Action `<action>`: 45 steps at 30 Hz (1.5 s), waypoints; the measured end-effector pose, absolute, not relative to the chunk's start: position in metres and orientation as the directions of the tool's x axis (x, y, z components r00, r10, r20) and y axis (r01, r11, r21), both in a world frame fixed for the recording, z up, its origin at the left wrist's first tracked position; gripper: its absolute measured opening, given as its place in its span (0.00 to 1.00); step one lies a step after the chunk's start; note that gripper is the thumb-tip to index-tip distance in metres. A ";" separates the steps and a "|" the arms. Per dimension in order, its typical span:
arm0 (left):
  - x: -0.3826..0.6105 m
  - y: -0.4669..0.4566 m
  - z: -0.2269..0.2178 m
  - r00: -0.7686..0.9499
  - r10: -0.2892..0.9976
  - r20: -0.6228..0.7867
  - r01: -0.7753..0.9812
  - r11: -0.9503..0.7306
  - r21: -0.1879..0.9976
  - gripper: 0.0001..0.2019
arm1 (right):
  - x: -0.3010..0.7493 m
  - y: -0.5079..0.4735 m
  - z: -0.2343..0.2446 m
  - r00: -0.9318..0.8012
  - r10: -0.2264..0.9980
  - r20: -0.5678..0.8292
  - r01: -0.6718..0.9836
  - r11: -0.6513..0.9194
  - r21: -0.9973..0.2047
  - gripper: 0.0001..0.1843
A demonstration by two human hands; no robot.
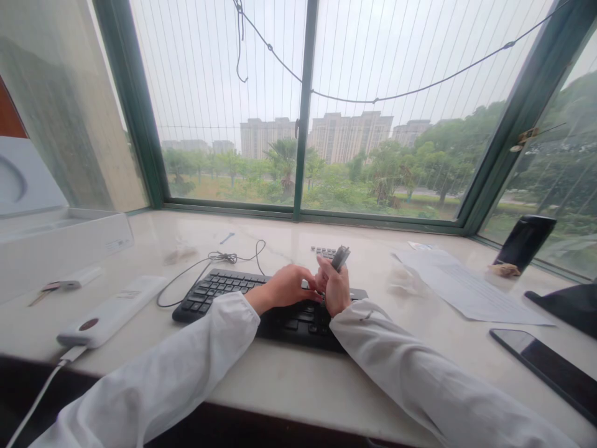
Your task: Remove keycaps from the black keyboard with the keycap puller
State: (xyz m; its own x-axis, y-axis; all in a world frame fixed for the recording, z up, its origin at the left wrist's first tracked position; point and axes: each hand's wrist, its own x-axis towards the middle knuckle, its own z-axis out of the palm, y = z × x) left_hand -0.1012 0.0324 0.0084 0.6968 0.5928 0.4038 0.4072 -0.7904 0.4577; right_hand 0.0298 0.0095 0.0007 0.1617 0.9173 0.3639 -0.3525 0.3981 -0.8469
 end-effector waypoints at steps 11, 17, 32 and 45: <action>-0.101 0.033 0.006 0.689 0.597 0.411 0.396 -0.785 0.477 0.09 | 0.030 0.007 0.001 0.166 0.890 0.425 -0.301 0.456 -0.838 0.26; -0.101 0.033 0.007 0.694 0.594 0.407 0.415 -0.792 0.448 0.09 | 0.030 0.006 0.002 0.190 0.881 0.433 -0.271 0.470 -0.840 0.26; -0.100 0.032 0.006 0.673 0.619 0.405 0.426 -0.772 0.472 0.09 | 0.031 0.008 0.000 0.103 0.886 0.451 -0.242 0.462 -0.853 0.26; -0.102 0.032 0.009 0.664 0.637 0.392 0.448 -0.759 0.473 0.09 | 0.027 -0.030 0.006 -0.158 0.673 0.722 0.207 0.738 -0.643 0.25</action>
